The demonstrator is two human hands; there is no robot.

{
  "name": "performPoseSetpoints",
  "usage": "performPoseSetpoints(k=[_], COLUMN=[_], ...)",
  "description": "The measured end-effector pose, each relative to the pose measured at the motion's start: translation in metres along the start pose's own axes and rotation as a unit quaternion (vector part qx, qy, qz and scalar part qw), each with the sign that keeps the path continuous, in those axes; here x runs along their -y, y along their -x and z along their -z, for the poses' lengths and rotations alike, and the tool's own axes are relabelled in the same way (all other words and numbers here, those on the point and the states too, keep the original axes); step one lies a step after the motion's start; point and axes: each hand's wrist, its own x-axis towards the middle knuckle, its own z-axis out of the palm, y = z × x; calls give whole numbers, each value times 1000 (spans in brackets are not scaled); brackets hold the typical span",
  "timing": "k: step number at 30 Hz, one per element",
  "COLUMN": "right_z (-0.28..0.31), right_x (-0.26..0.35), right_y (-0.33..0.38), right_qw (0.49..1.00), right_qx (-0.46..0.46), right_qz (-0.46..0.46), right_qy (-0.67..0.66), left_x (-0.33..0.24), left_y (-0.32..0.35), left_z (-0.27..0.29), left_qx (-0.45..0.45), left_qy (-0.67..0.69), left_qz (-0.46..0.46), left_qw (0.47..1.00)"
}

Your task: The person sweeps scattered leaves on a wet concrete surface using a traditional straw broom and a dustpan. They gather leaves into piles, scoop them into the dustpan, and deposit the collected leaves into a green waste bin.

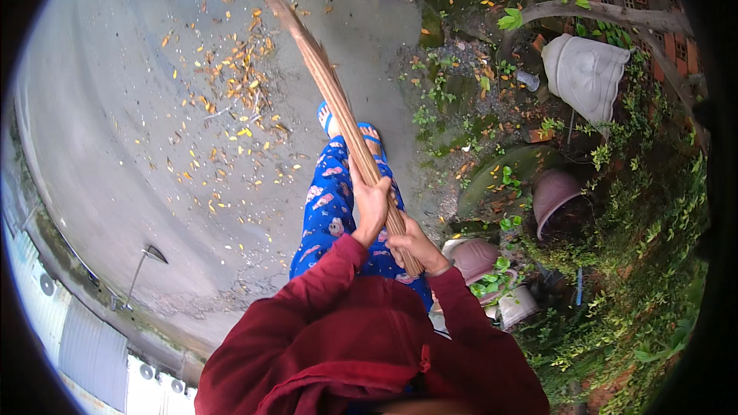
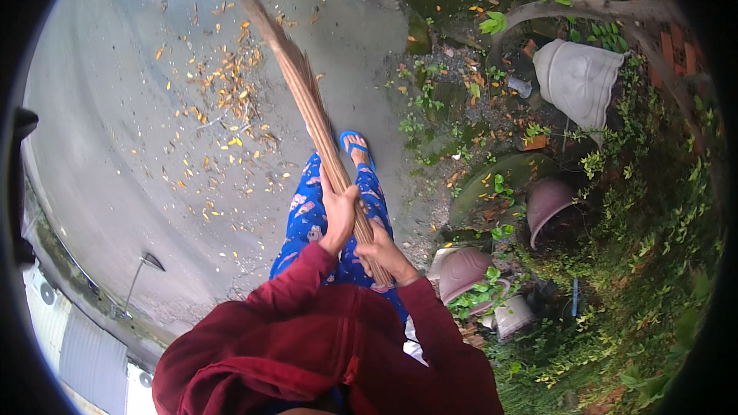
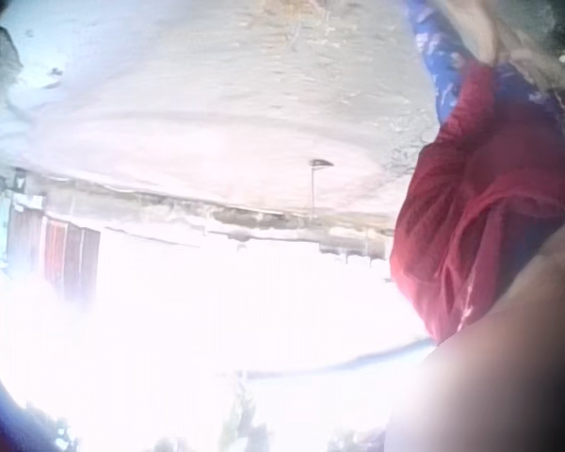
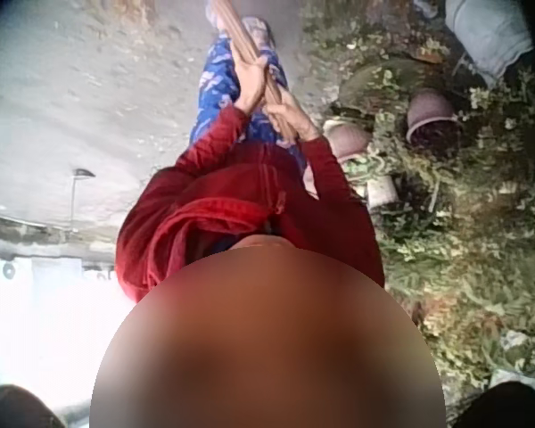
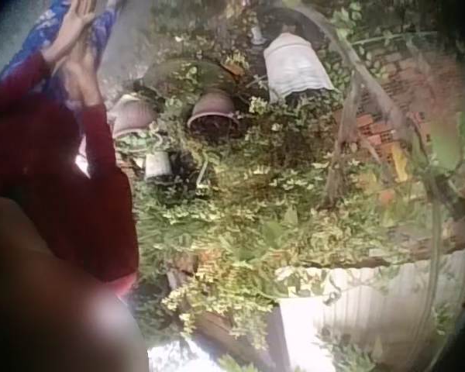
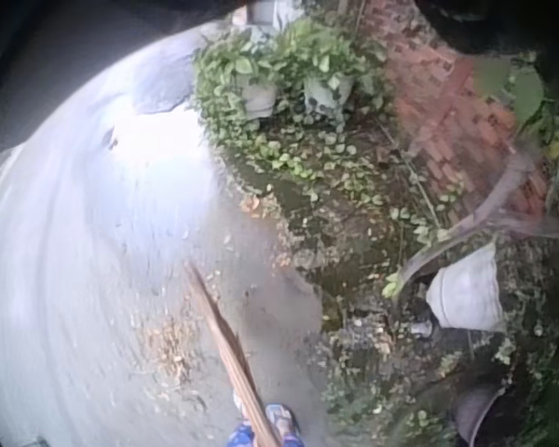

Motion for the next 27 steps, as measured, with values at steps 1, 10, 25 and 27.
performPoseSetpoints(k=[1, 10, 25, 27], right_z=[1, 43, 30, 48], right_x=[2, 104, 132, 141], right_y=[6, -48, -84, -57], right_qw=[999, 963, 998, 996], right_qx=[-1, -234, 37, -5], right_qz=[47, 135, 53, 50], right_qy=[9, -7, 25, 77], left_x=[-6, -18, -49, -56], left_y=[7, -99, -128, -104], left_z=[-5, -152, -72, -103], left_qx=[20, 317, -24, -6], left_qy=[30, 22, 67, 98], left_qz=[-27, 69, -69, -62], left_qw=[999, 946, 995, 993])
